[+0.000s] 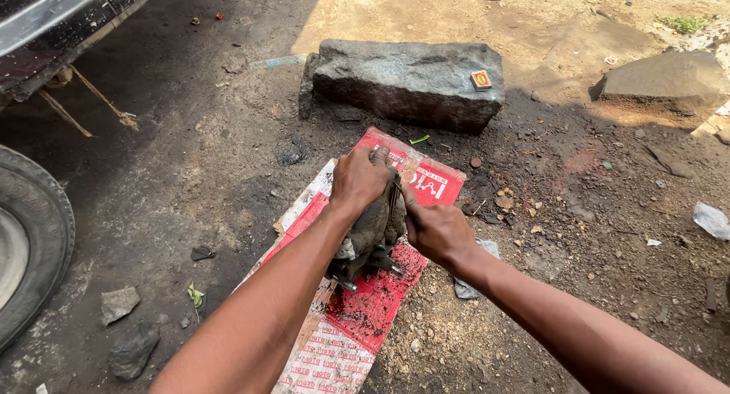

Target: The person cleans a greasy mechanical part, likely a brake caliper, using a small metal tool to scrape off grime. The part is placed on a red and white cardboard box on the ground, and the person uses both hands to hold the part and the tool while scraping.

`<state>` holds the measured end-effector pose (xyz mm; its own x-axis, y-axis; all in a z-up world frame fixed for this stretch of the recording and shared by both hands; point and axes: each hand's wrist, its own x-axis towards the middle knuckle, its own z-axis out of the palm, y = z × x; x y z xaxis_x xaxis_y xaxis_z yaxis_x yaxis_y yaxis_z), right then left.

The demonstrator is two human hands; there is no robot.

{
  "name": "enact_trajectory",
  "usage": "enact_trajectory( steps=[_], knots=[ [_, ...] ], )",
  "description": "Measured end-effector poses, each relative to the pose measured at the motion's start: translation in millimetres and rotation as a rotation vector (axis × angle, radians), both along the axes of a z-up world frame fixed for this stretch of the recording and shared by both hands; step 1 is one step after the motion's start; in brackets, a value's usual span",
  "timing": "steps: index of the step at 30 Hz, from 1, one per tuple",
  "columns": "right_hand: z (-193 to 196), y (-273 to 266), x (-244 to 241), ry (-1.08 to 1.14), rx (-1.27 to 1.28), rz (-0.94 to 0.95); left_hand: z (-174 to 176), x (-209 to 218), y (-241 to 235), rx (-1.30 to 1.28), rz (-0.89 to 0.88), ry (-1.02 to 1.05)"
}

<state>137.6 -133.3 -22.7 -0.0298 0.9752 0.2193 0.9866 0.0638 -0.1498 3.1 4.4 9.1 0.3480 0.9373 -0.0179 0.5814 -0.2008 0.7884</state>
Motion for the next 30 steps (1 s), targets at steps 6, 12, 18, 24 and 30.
enact_trajectory(
  steps=[6,12,18,24,30],
  knots=[
    [-44.8,-8.7,-18.6,0.036,-0.478,-0.092,0.4,-9.6,-0.3,-0.084,-0.016,-0.01],
    [-45.0,1.0,-5.2,0.032,0.007,0.069,0.2,-12.9,0.3,0.026,0.045,-0.003],
    [5.6,13.5,-10.6,0.129,0.057,-0.026,-5.0,-12.4,6.8,0.072,0.065,-0.007],
    [-40.8,-5.9,-17.5,0.178,-0.408,-0.067,-1.5,-16.9,-1.2,-0.05,-0.017,-0.016],
    [-28.8,2.4,2.5,0.134,-0.032,0.073,3.3,-16.4,5.2,-0.046,0.052,0.031]
  ],
)
